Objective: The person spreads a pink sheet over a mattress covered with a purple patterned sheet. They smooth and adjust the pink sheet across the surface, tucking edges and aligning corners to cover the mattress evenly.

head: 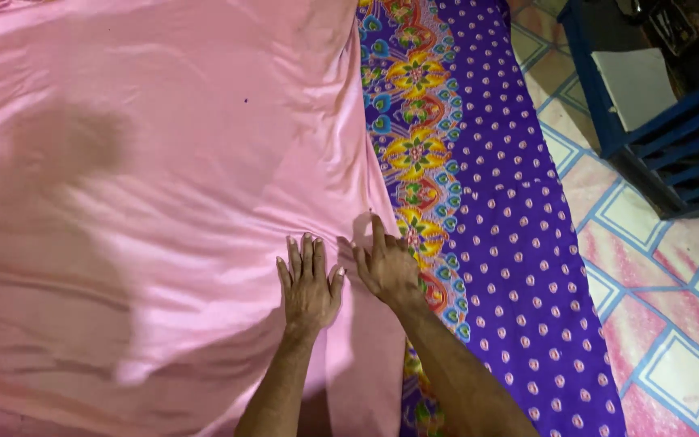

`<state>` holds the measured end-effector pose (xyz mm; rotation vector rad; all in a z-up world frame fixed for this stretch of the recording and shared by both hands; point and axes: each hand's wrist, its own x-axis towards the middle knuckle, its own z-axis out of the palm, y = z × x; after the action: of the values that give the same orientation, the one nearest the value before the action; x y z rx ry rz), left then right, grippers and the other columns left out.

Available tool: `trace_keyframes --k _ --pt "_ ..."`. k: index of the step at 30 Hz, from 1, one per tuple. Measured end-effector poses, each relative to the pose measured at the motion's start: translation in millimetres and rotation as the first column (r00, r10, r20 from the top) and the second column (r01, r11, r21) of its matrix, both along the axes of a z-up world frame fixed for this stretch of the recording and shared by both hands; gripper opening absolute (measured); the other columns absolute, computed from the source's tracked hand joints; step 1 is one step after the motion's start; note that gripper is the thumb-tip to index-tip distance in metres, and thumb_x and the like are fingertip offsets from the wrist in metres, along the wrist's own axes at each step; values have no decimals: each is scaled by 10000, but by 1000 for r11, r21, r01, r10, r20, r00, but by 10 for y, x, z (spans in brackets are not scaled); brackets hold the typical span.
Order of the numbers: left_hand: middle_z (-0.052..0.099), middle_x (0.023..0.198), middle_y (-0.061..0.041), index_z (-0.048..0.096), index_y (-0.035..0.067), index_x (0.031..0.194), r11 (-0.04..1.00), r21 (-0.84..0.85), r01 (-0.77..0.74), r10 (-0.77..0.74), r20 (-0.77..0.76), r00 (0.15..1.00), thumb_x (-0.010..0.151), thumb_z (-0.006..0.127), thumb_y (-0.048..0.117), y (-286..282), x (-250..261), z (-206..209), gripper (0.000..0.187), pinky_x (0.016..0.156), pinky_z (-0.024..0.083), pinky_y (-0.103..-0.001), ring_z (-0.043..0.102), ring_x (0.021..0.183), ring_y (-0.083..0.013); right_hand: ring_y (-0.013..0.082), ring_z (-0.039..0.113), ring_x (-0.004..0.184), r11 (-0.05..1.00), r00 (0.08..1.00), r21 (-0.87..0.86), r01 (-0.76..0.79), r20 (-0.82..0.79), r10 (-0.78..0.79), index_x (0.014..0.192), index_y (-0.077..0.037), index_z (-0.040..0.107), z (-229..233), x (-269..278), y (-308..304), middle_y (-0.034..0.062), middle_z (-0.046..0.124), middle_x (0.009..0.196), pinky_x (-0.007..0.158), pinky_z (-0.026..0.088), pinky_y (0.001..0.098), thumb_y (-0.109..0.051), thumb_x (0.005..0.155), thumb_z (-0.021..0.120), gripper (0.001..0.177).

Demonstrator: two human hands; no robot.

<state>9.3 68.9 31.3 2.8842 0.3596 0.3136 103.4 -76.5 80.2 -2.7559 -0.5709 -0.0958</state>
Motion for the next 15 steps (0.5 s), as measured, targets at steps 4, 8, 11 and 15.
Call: trace_keyframes --k 4,8,11,15 --pt "236 1707 -136 335 119 1593 1000 14 -25 24 29 999 1006 432 502 118 379 17 708 1225 126 -646 102 1595 -390 479 713 1043 983 901 -184 26 -422 -103 1652 -248 132 354 438 223 236 715 1131 840 590 579 -600 991 351 780" --pt "267 1698 -140 369 127 1582 999 -16 -38 39 49 998 1018 429 484 161 675 80 670 1225 116 -636 140 1589 -388 491 708 1062 948 835 -318 -23 -528 -156 1663 -329 41 53 745 279 264 707 1125 825 605 567 -741 953 323 868" --pt "337 1666 -128 412 136 1546 992 -62 -108 110 32 993 993 478 486 155 775 -11 657 1223 129 -639 195 1575 -378 479 709 1078 942 811 -333 -43 -563 -161 1657 -342 60 -50 875 290 284 694 1148 849 610 543 -734 939 407 889" --pt "420 1625 -105 501 148 1477 978 -142 -155 169 88 982 1009 453 494 60 773 274 584 1231 147 -614 270 1556 -357 451 677 1170 927 761 -374 -39 -612 -215 1659 -336 -20 279 846 384 258 684 1217 942 576 544 -694 970 378 872"
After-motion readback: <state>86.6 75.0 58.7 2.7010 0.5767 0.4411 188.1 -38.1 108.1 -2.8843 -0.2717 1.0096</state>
